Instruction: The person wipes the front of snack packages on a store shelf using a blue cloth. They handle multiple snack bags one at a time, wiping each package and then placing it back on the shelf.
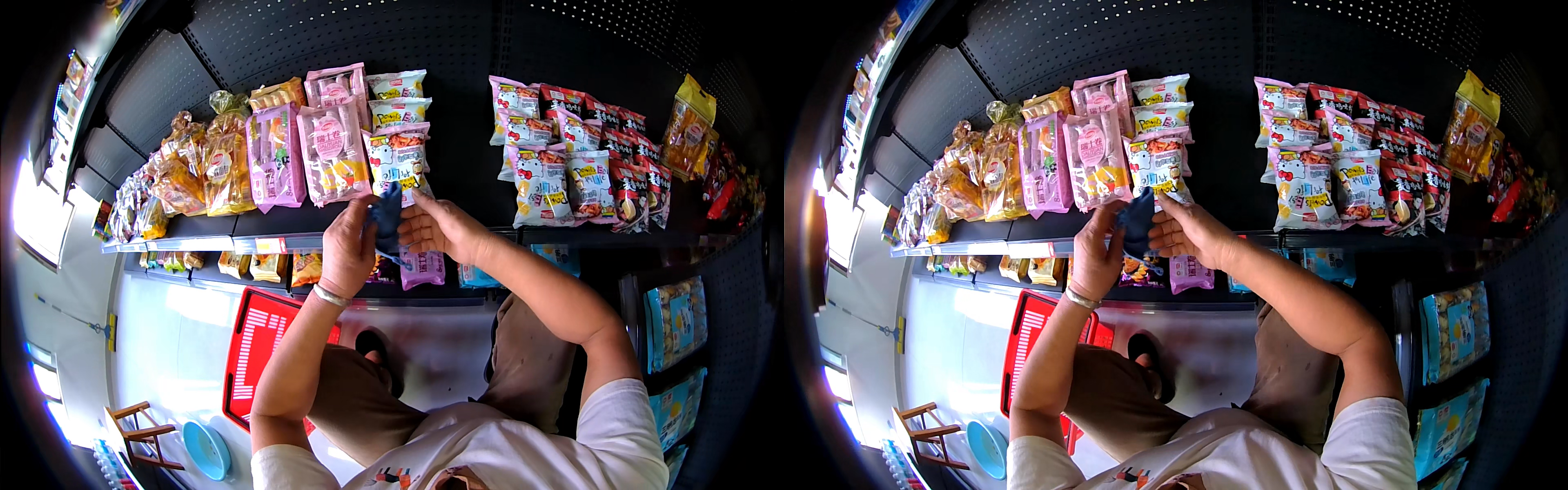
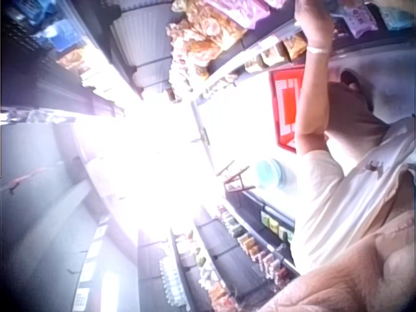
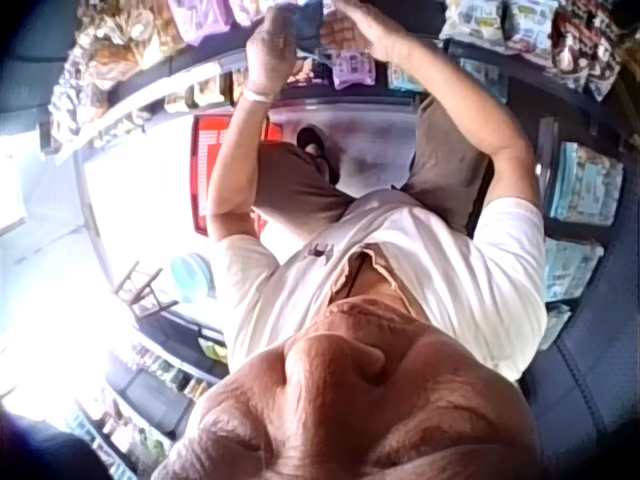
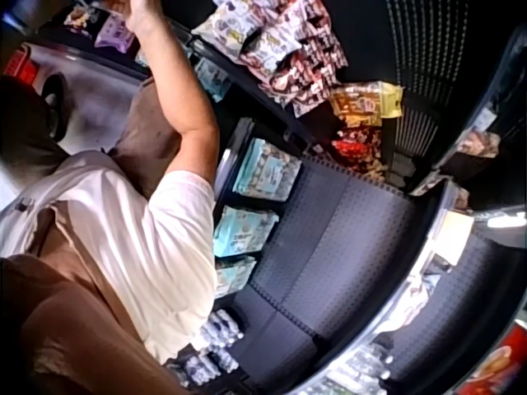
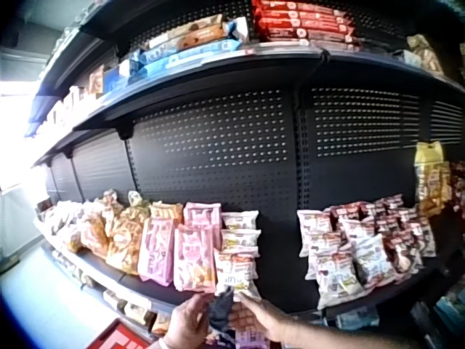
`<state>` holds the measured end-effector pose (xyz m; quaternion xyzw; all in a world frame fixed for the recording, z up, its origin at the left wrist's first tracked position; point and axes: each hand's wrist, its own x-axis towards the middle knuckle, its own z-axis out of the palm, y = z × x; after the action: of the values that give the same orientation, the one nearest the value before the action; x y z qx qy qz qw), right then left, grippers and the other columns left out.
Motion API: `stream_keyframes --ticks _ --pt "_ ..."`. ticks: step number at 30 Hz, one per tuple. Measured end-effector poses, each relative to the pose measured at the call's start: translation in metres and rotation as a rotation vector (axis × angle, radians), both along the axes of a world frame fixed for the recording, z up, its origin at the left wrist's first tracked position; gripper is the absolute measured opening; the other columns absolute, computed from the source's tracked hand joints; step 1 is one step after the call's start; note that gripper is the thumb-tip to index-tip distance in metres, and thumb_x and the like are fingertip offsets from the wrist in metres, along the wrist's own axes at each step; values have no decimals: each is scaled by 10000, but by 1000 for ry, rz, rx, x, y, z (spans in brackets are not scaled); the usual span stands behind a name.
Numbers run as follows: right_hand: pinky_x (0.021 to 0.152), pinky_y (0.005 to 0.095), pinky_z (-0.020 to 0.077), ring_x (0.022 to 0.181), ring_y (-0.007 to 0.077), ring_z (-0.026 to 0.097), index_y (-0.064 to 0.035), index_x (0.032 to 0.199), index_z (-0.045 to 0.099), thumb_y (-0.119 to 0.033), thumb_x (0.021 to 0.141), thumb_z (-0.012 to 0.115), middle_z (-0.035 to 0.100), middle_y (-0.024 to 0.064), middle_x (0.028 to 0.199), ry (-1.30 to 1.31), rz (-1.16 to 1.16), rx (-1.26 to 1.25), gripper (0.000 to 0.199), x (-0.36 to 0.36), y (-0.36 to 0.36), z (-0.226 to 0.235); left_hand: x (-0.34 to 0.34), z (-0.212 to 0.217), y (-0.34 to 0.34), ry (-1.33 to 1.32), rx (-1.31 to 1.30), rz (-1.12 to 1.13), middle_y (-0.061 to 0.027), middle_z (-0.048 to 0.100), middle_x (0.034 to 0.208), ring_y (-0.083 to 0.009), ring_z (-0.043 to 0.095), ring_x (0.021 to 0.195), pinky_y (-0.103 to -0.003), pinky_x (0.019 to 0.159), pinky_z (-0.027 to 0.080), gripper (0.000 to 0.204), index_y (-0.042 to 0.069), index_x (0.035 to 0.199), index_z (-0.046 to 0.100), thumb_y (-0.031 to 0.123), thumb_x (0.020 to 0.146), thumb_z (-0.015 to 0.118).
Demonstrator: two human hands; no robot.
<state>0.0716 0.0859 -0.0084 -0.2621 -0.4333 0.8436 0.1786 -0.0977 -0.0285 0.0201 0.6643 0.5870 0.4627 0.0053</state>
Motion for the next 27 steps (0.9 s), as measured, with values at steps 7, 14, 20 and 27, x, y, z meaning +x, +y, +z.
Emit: stream_keyframes --ticks 7,14,20,27 --pt "774 345 546 859 174 661 -61 1157 616 -307 912 673 675 57 996 35 -98 68 352 2 4 -8 30 10 -9 511 37 -241 -104 671 931 -320 650 889 -391 788 538 371 33 1029 671 -48 667 675" --pt "861 286 507 923 92 618 7 1184 629 -159 960 576 683 30 1047 -85 2 604 284 10 2 7 -6 6 -6 -110 -41 22 -78 662 1085 -191 608 986 -322 871 458 418 22 1218 579 163 859 741" --pt "885 286 499 926 104 630 -3 1156 643 -165 970 565 687 39 1036 31 34 641 259 12 5 5 -28 -15 -3 -430 -495 -364 7 635 983 -72 554 909 -251 820 470 309 -10 1159 607 124 905 720" --pt "826 303 542 873 135 671 13 1131 642 -160 986 539 692 64 1006 51 -141 293 248 11 13 1 -36 -35 2 -566 -493 -313 16 616 883 -60 568 819 -255 756 504 204 -42 1070 616 81 923 685"
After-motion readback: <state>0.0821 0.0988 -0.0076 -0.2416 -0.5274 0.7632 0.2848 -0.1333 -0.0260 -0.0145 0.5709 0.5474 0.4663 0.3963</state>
